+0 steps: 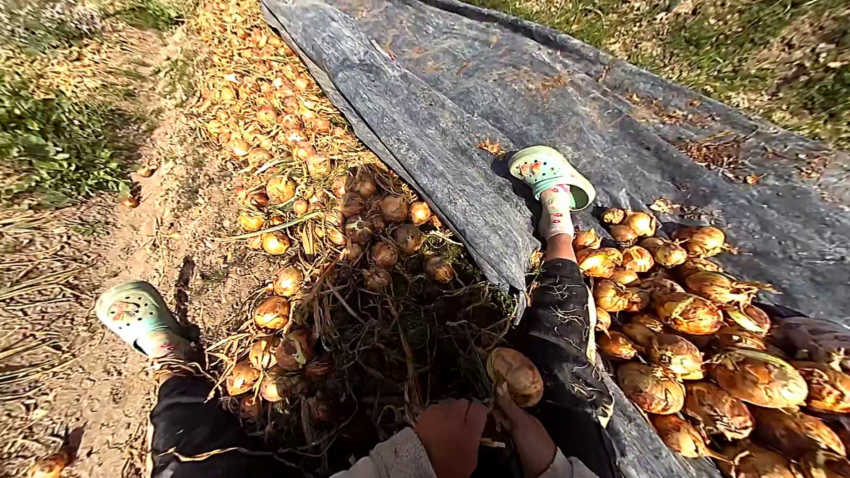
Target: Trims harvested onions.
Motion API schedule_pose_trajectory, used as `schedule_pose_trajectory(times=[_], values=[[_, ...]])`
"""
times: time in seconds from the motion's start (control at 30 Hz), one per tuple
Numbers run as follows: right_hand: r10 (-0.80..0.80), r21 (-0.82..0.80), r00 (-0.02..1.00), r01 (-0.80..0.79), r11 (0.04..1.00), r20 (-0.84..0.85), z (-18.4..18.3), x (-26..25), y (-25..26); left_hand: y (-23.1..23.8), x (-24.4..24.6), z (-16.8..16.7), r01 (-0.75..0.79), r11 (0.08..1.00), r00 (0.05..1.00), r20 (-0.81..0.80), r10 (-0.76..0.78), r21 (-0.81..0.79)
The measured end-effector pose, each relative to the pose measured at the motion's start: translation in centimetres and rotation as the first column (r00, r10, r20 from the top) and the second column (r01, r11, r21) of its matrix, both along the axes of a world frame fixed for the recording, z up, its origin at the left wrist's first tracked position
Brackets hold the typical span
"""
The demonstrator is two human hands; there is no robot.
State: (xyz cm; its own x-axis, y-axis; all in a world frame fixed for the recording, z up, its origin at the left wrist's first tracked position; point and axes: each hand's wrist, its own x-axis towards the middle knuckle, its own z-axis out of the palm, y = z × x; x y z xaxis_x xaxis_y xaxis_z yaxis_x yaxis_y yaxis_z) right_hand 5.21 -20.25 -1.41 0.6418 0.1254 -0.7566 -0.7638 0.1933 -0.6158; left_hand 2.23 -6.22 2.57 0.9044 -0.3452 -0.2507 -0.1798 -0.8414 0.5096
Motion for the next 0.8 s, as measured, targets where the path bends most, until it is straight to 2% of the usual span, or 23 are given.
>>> schedule_pose_trajectory(times=[0.03, 0.07, 0.1, 0.13, 0.2, 0.23, 0.27, 0.33, 0.37, 0.43, 0.53, 0.6, 0.7, 0.8], values=[[-0.021, -0.02, 0.998, 0.022, 1.0, 0.053, 0.1, 0.3, -0.4, -0.1, 1.5, 0.7, 0.042, 0.999, 0.986, -0.158, -0.042, -0.002], [-0.057, -0.04, 0.988, 0.064, 0.997, 0.144, 0.7, 0.7, -0.9, -0.4, 3.2, 1.3, 0.102, 0.995, 0.97, -0.221, -0.102, -0.015], [-0.099, -0.07, 0.957, 0.122, 0.99, 0.272, 1.4, 1.2, -1.3, -0.8, 4.8, 1.8, 0.17, 0.985, 0.968, -0.182, -0.174, -0.035], [-0.133, -0.098, 0.9, 0.189, 0.977, 0.414, 2.0, 2.0, -2.0, -1.3, 6.4, 2.1, 0.234, 0.971, 0.972, -0.018, -0.235, -0.045], [-0.19, -0.111, 0.745, 0.334, 0.936, 0.639, 2.9, 4.0, -3.9, -2.7, 10.0, 2.9, 0.299, 0.953, 0.908, 0.321, -0.268, -0.051], [-0.181, -0.109, 0.646, 0.382, 0.918, 0.741, 3.1, 5.0, -5.3, -3.3, 11.8, 3.3, 0.275, 0.959, 0.863, 0.456, -0.219, -0.06], [-0.157, -0.112, 0.552, 0.422, 0.9, 0.819, 3.3, 6.0, -7.0, -3.5, 13.6, 3.9, 0.211, 0.973, 0.868, 0.475, -0.144, -0.09], [-0.182, -0.077, 0.446, 0.503, 0.861, 0.876, 4.3, 8.2, -10.7, -1.7, 17.3, 4.4, 0.0, 0.998, 0.933, 0.36, 0.023, -0.064], [-0.206, -0.063, 0.432, 0.53, 0.845, 0.878, 4.9, 9.1, -12.3, 0.3, 19.0, 4.2, -0.096, 0.995, 0.958, 0.274, 0.086, 0.026], [-0.264, -0.029, 0.448, 0.548, 0.836, 0.854, 5.4, 9.9, -14.9, 5.3, 21.7, 2.9, -0.199, 0.933, 0.978, 0.001, 0.208, 0.299], [-0.357, -0.064, 0.586, 0.576, 0.815, 0.727, 5.5, 8.9, -15.5, 13.6, 21.9, -2.2, -0.293, 0.813, 0.896, -0.153, 0.417, 0.502], [-0.317, -0.191, 0.686, 0.556, 0.809, 0.654, 5.1, 7.7, -14.4, 17.0, 20.6, -3.8, -0.347, 0.775, 0.852, -0.168, 0.496, 0.529], [-0.274, -0.256, 0.749, 0.507, 0.823, 0.603, 3.9, 6.9, -12.1, 17.9, 19.7, -3.2, -0.377, 0.739, 0.807, -0.193, 0.557, 0.558], [-0.18, -0.248, 0.766, 0.406, 0.88, 0.617, 4.0, 6.6, -9.1, 19.2, 18.9, -3.3, -0.372, 0.784, 0.818, -0.225, 0.53, 0.497]])
